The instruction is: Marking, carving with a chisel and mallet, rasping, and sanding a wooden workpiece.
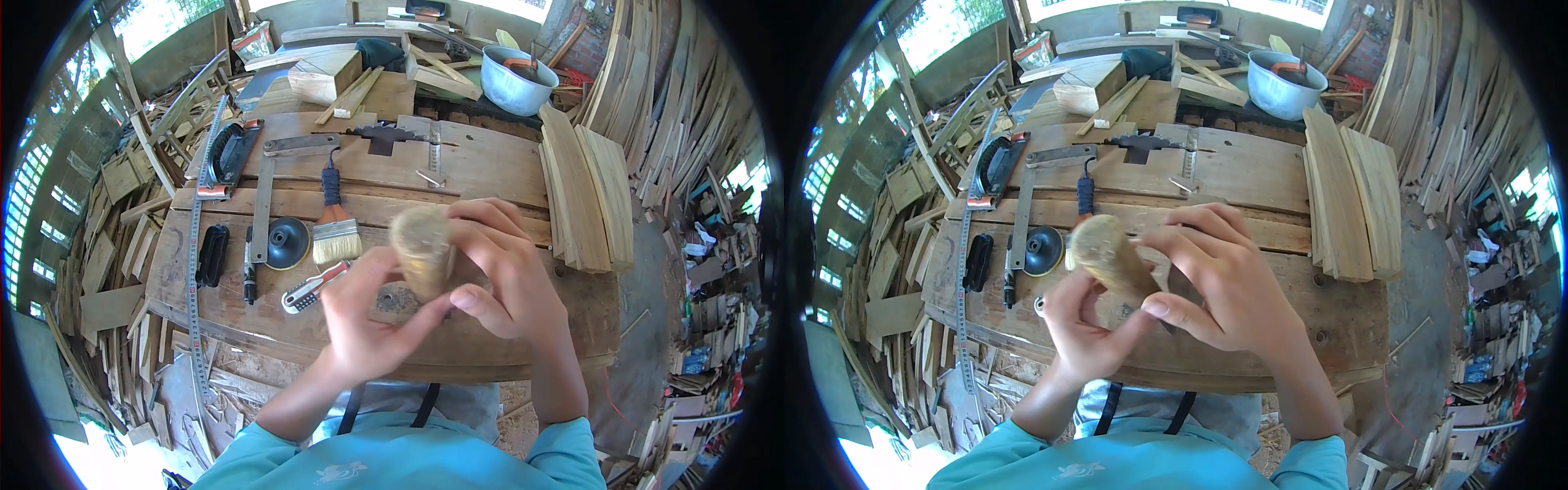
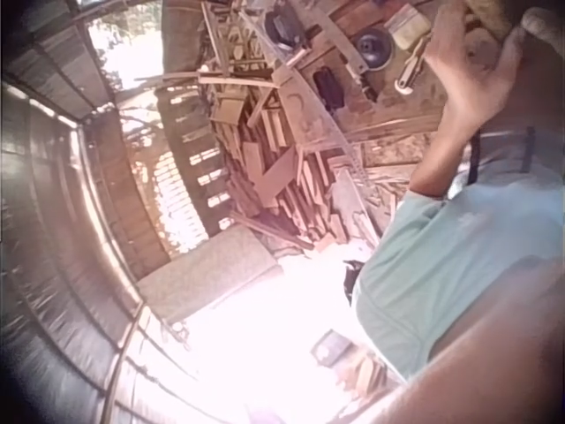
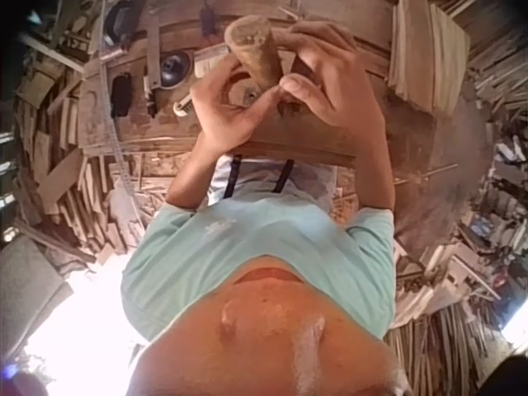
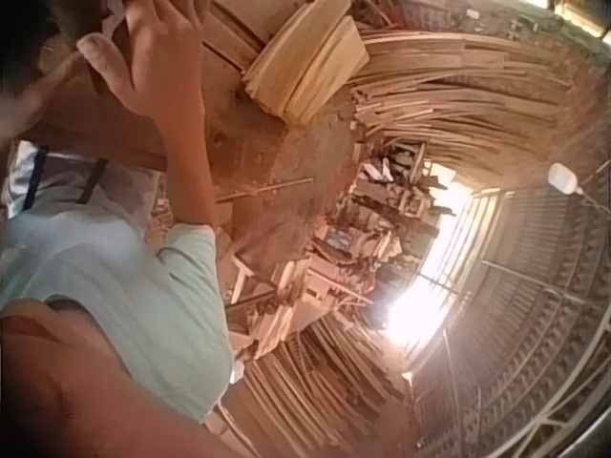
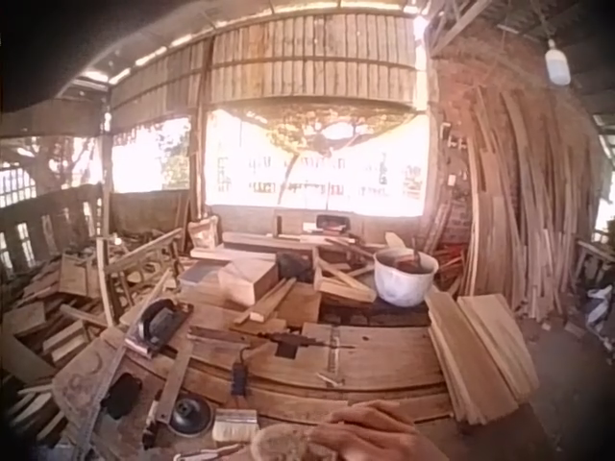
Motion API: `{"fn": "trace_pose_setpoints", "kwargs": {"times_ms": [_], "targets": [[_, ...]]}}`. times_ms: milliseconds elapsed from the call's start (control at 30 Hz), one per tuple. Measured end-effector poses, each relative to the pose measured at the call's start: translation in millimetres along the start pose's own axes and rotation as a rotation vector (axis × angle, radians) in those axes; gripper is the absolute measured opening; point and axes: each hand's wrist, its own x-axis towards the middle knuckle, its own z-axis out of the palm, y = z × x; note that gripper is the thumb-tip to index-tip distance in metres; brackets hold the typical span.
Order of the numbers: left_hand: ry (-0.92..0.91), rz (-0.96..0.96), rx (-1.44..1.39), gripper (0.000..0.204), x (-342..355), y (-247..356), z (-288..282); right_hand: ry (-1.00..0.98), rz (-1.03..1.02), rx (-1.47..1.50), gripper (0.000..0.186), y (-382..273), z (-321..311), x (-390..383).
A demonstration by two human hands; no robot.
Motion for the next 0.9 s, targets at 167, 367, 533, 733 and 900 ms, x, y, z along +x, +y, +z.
{"fn": "trace_pose_setpoints", "kwargs": {"times_ms": [167, 367, 533, 733, 900], "targets": [[0.180, -0.201, -0.260, 0.040, 2, -12, -21, -0.038, -0.017, -0.299, 0.033, 8, -17, -10], [0.263, -0.199, -0.565, 0.020, 0, -23, -36, 0.207, 0.142, -0.330, 0.017, 12, -13, -7], [0.215, -0.098, -0.567, 0.018, 17, -9, -28, 0.345, 0.390, -0.374, 0.036, 23, -7, 1], [0.042, -0.337, -0.893, 0.020, 45, -14, -53, 0.042, 0.647, -0.173, 0.036, 17, -35, 11], [-0.054, -0.157, -1.250, 0.027, 55, -33, -75, -0.133, 0.609, -0.089, 0.036, 15, -44, 12]]}}
